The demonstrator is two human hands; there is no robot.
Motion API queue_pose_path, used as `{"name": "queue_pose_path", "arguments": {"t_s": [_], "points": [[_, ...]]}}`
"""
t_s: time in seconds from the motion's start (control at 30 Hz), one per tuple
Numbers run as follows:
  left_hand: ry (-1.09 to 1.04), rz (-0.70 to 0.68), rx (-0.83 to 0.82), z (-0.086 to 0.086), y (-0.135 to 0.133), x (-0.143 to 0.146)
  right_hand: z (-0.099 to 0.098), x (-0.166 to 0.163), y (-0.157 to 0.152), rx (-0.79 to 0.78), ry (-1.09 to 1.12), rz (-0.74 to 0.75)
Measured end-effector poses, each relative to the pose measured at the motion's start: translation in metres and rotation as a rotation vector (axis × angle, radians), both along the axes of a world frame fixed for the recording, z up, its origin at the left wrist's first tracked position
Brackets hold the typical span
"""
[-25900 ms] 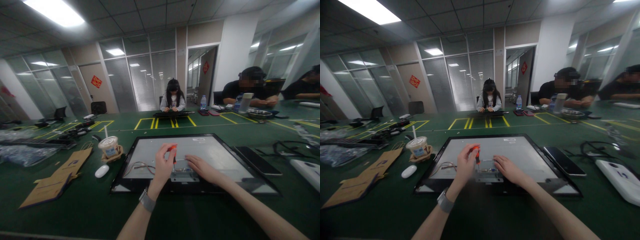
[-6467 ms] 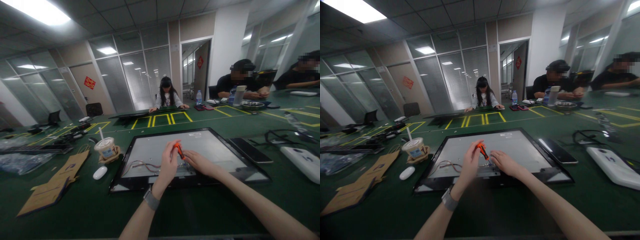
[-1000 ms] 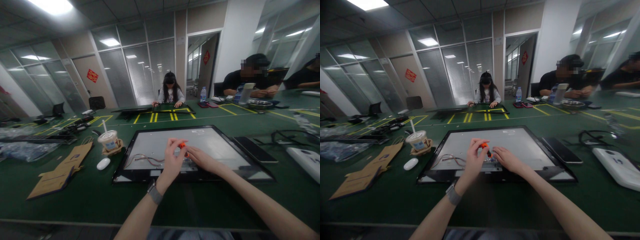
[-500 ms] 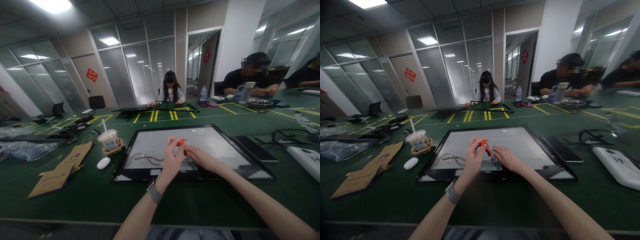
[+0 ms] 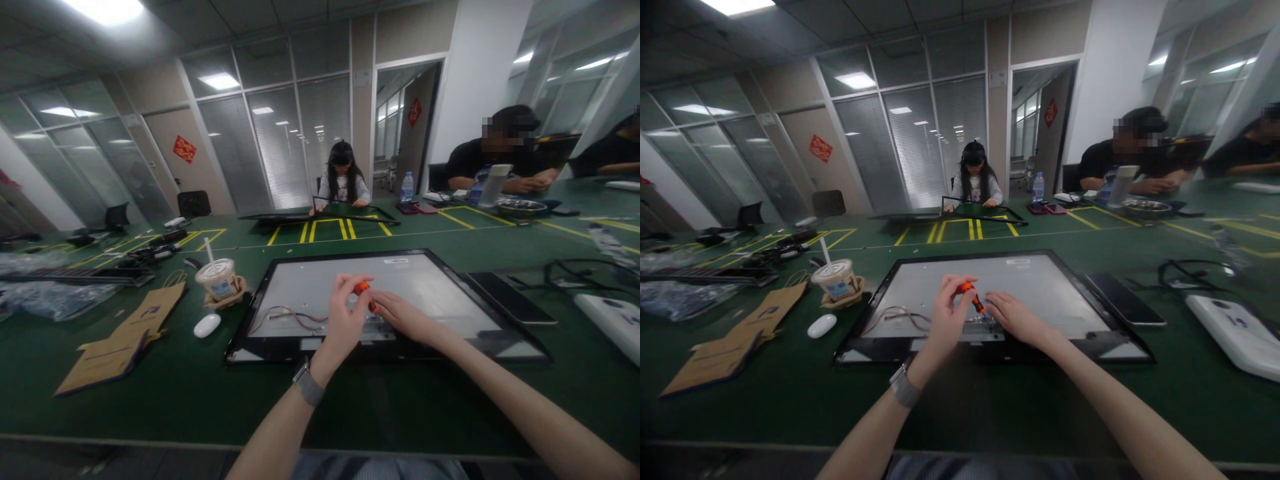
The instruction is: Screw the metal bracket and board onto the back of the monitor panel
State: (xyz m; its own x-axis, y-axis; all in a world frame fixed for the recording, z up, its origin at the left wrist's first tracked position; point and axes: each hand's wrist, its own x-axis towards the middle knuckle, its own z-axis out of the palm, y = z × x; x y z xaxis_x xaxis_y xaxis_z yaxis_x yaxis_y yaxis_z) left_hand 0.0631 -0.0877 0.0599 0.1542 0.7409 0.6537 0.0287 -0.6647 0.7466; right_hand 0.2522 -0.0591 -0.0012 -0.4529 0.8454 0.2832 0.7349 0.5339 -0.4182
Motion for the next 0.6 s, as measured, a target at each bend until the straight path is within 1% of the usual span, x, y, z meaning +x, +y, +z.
{"name": "queue_pose_path", "arguments": {"t_s": [0.17, 0.27, 0.33, 0.47, 0.6], "points": [[-0.006, 0.027, 0.015, 0.0019, -0.0025, -0.0007, 0.0023, -0.0012, -0.0013, -0.012, -0.005, -0.006], [-0.012, -0.028, 0.028, 0.0022, -0.0032, -0.0008, 0.0030, -0.0012, -0.0014, -0.018, 0.019, 0.000], [0.002, -0.038, 0.032, 0.0019, -0.0028, -0.0009, 0.0023, -0.0009, -0.0007, -0.014, 0.020, 0.003], [0.041, 0.067, 0.077, 0.0010, -0.0023, -0.0018, -0.0013, 0.0002, 0.0015, -0.005, -0.001, -0.004], [0.029, 0.084, 0.073, 0.0005, -0.0039, -0.0019, -0.0034, 0.0010, 0.0025, 0.005, 0.009, -0.004]]}}
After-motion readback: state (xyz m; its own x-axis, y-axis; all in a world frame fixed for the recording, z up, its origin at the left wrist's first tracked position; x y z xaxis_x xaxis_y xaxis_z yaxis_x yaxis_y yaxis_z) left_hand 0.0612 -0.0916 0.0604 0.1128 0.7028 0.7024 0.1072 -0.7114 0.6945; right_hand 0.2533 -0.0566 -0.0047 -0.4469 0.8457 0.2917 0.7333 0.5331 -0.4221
